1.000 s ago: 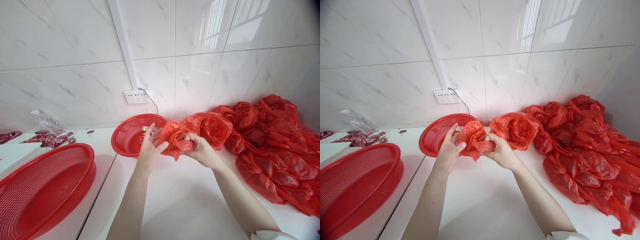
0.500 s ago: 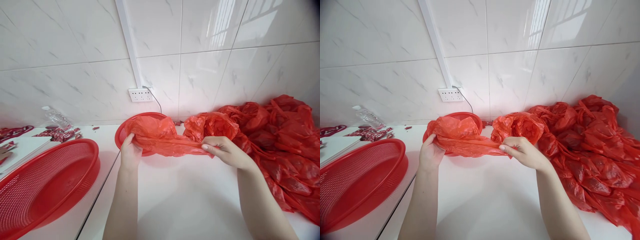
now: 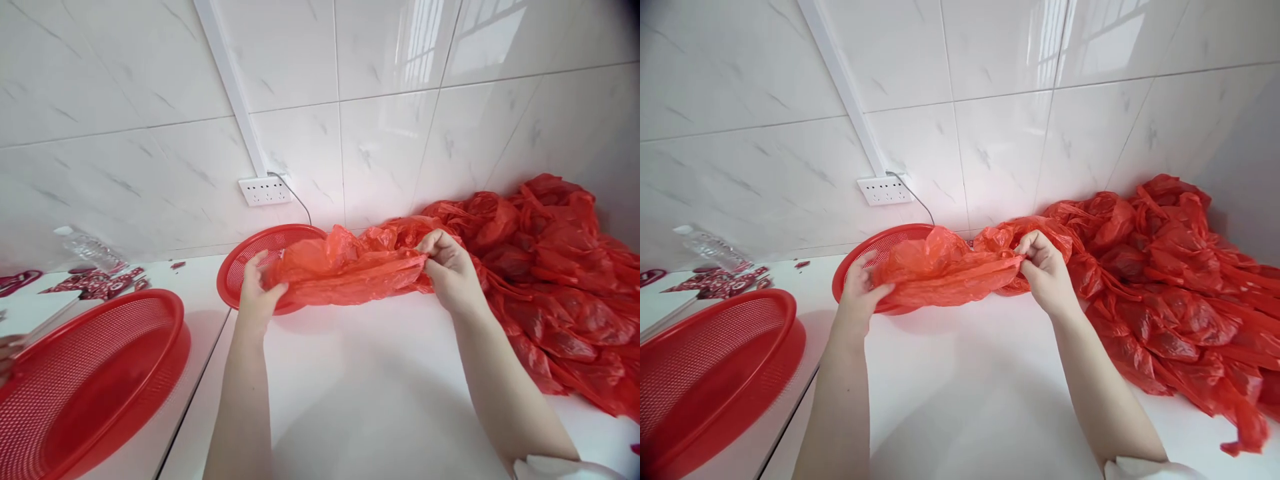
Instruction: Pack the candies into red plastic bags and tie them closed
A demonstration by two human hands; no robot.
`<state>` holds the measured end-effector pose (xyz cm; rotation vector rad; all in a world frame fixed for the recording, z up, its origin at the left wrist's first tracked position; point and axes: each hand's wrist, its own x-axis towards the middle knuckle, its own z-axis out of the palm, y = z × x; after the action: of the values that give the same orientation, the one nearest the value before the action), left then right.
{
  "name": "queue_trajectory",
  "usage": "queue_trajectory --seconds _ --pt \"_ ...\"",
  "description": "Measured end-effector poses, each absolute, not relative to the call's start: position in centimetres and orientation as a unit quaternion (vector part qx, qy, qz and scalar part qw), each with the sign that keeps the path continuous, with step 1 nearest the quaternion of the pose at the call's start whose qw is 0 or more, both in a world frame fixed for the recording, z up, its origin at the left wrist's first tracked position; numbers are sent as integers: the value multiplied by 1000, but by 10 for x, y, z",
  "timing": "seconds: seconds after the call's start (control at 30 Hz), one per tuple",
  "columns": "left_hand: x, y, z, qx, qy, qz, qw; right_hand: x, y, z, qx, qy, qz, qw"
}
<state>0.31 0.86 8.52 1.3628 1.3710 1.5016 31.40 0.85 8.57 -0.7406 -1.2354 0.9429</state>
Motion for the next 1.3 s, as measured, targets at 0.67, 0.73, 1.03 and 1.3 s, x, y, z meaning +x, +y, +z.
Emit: queue_trajectory --seconds 0.67,0.73,1.03,1.3 --pt "51 -6 77 604 438 359 561 316 14 86 -185 -409 704 550" --pt "44 -4 77 583 423 383 578 323 16 84 -197 -454 687 533" --pt "51 -1 73 574 415 455 539 311 -10 90 -387 -798 361 286" --pt "56 2 73 676 256 625 296 285 4 70 -449 -811 307 218"
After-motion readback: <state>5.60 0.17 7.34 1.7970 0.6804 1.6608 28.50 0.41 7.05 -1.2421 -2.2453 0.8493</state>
